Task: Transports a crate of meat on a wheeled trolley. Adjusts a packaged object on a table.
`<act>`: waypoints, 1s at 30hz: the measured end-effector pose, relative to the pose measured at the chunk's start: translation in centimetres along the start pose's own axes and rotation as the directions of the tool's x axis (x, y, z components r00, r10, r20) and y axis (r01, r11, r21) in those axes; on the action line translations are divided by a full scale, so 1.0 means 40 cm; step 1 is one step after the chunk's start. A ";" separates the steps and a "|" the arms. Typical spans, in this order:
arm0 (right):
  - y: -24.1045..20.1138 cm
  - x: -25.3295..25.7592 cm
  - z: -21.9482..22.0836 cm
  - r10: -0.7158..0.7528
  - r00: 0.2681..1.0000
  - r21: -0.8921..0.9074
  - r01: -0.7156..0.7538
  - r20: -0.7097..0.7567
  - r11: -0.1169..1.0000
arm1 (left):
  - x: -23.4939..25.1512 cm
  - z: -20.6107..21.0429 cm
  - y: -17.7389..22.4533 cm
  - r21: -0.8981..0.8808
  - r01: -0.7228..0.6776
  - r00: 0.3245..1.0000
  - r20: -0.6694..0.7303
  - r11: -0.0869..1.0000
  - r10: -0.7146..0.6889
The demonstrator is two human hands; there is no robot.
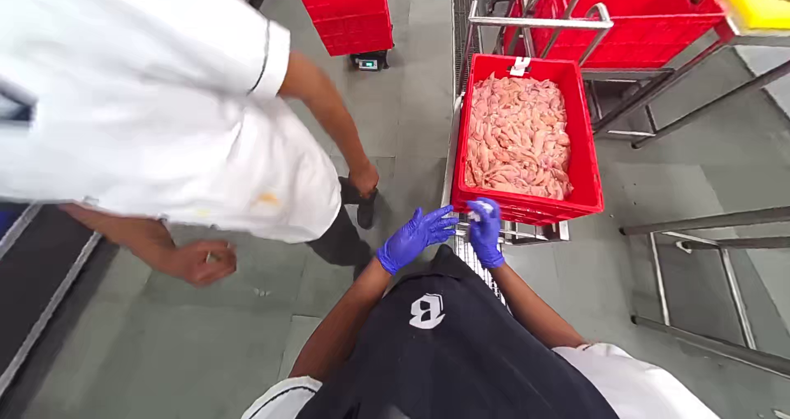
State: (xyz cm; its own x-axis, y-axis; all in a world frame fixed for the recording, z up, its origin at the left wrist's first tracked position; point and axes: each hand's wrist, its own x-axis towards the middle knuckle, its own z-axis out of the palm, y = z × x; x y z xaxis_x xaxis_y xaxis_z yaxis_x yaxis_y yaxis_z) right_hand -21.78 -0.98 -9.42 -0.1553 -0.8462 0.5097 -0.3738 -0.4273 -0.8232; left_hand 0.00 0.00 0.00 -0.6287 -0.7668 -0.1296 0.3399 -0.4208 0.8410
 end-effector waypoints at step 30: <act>0.265 0.314 0.023 0.555 -0.390 0.599 -0.758 -0.735 0.260 | 1.897 -0.661 0.735 0.860 -0.374 0.909 0.265 -0.347 -0.323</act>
State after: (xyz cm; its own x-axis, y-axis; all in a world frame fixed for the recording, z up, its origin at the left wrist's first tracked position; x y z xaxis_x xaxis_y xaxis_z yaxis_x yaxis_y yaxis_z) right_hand -26.86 -16.42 -11.98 -0.8188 0.3266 -0.4721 0.5678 0.3395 -0.7499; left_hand -19.22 -83.35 1.01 -0.8663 -0.4323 -0.2502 -0.4841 0.8500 0.2078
